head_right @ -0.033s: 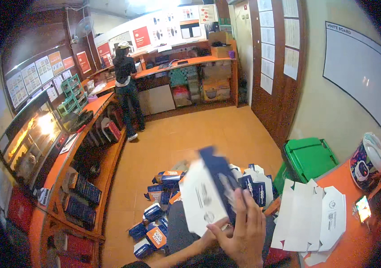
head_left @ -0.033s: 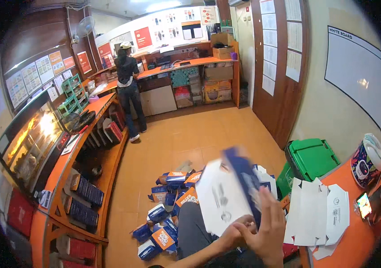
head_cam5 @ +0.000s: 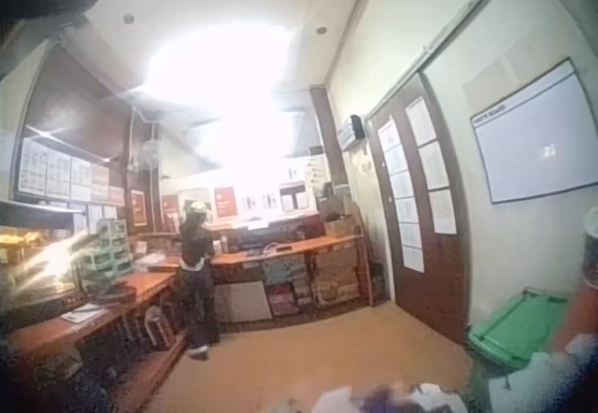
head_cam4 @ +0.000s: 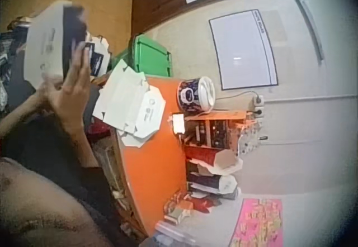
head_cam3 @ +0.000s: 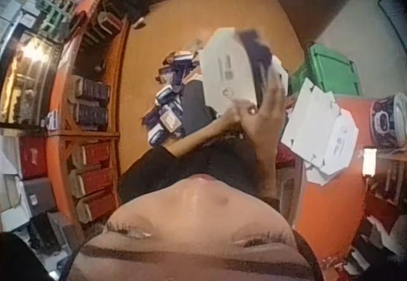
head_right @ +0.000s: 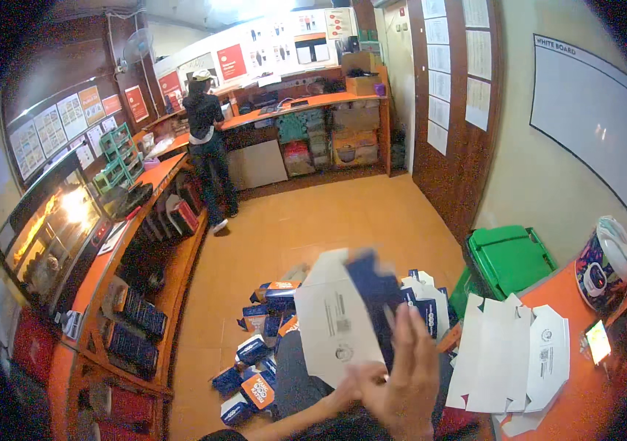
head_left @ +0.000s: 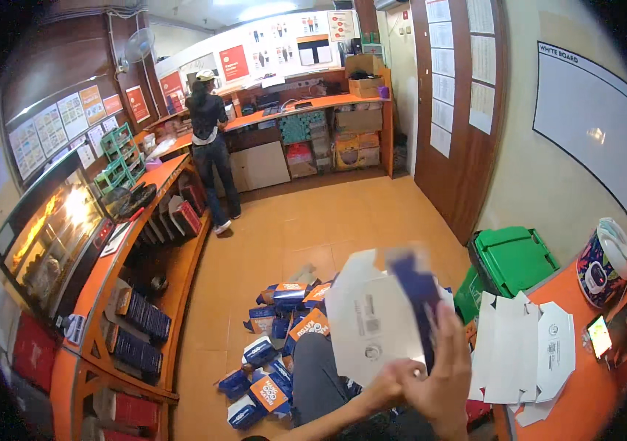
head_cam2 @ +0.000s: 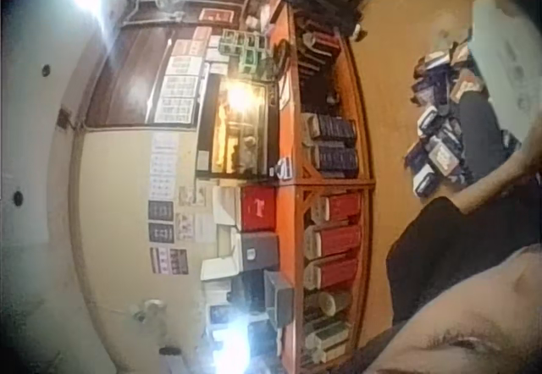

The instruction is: The person assembles cardboard food boxes by hand while seated on the floor, picking up flat cardboard sheets and folding them into boxes.

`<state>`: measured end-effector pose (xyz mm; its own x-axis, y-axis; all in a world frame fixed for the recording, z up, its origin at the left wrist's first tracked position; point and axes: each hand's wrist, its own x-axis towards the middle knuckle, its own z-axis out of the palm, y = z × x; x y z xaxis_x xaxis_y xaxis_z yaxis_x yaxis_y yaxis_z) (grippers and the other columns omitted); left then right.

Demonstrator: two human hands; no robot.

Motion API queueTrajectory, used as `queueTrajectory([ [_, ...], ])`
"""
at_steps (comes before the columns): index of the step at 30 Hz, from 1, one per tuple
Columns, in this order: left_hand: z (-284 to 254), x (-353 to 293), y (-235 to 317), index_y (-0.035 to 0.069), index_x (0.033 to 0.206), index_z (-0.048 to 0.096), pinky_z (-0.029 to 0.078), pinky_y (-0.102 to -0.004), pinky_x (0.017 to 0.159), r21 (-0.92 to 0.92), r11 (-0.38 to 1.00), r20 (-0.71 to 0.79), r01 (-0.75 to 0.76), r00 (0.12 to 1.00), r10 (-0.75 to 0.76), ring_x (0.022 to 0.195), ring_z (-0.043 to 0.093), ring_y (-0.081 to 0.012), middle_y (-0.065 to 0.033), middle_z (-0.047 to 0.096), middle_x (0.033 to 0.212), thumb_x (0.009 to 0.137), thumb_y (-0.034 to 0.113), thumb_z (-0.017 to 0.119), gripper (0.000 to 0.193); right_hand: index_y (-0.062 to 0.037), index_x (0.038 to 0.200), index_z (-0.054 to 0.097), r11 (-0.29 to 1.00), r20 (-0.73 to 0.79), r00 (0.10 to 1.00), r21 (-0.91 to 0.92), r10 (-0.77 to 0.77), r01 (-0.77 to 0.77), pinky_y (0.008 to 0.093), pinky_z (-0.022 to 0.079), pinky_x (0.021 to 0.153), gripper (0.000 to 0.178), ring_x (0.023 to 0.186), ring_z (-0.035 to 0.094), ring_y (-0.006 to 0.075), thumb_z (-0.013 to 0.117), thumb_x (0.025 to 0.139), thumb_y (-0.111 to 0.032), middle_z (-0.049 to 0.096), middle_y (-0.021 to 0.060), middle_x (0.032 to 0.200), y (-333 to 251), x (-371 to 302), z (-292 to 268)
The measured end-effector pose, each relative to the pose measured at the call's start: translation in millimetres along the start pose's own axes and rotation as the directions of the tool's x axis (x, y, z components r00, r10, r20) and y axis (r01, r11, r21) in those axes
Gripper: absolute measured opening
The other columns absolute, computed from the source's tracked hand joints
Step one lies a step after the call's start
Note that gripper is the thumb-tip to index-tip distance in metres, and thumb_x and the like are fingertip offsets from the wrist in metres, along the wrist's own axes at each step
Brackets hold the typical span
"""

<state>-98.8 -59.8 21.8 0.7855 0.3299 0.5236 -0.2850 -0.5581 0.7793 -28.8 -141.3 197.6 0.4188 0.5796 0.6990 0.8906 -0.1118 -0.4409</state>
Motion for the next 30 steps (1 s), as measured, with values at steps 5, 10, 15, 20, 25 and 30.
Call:
queueTrajectory([
  [5,-10,11,2,0.011,0.12,0.058,0.039,-0.0452,0.101,0.553,0.833,0.078,0.032,0.993,-0.09,0.112,0.052,-0.0367,-0.0154,0.055,0.12,0.075,0.025,0.071,0.049,-0.0006,0.106,0.063,0.959,0.081,0.972,0.159,0.222,-0.233,0.0457,0.039,0.101,0.029,0.102,0.058,0.0376,0.063,0.076,-0.005,0.059,0.0178,0.112,44,-5,-13],
  [10,-24,24,48,0.007,0.127,0.051,0.044,-0.0457,0.098,-0.673,0.679,-0.235,0.291,0.787,-0.57,0.119,0.051,-0.0276,-0.0135,0.055,0.125,0.087,0.036,0.066,0.051,-0.0035,0.104,0.067,0.966,0.108,0.992,0.241,0.07,-0.094,0.0337,0.044,0.068,0.026,0.072,0.052,0.0221,0.06,0.078,-0.006,0.054,0.0093,0.079,46,-30,6],
  [15,-45,23,58,0.003,0.123,0.051,0.049,-0.0358,0.09,-0.816,0.519,-0.137,0.256,0.785,-0.604,0.101,0.062,-0.027,-0.0097,0.062,0.117,0.092,0.009,0.06,0.034,-0.0019,0.105,0.066,0.525,0.267,0.832,0.671,0.487,-0.523,0.0272,0.043,0.057,0.024,0.063,0.049,0.0102,0.055,0.095,-0.021,0.051,0.0003,0.071,41,-30,1],
  [20,-21,39,71,0.003,0.1,0.064,0.048,-0.032,0.083,-0.224,0.94,-0.551,0.256,0.762,-0.339,0.093,0.061,-0.0189,-0.008,0.068,0.094,0.092,0.014,0.061,0.014,-0.0005,0.111,0.065,0.872,-0.052,0.947,0.408,0.318,-0.271,0.0245,0.043,0.053,0.026,0.06,0.052,0.0123,0.061,0.086,-0.001,0.052,0.005,0.082,41,-30,16],
  [25,-31,43,72,0.005,0.087,0.067,0.047,-0.0297,0.076,0.117,0.762,-0.371,0.638,0.739,-0.562,0.084,0.061,-0.0157,-0.008,0.068,0.086,0.093,0.02,0.061,0.018,-0.0055,0.102,0.072,0.977,0.041,0.999,0.215,-0.014,0.005,0.0295,0.047,0.058,0.033,0.069,0.057,0.0211,0.068,0.073,0.009,0.057,0.0079,0.081,51,-37,14],
  [30,-21,38,58,-0.001,0.075,0.063,0.043,-0.0294,0.057,-0.269,0.85,-0.501,0.453,0.688,-0.525,0.059,0.051,-0.0106,-0.0033,0.055,0.062,0.096,0.029,0.058,0.036,-0.0063,0.099,0.072,0.976,0.094,0.994,0.217,-0.059,0.038,0.0327,0.05,0.062,0.034,0.069,0.059,0.0241,0.069,0.067,0.006,0.06,0.008,0.08,47,-43,17],
])
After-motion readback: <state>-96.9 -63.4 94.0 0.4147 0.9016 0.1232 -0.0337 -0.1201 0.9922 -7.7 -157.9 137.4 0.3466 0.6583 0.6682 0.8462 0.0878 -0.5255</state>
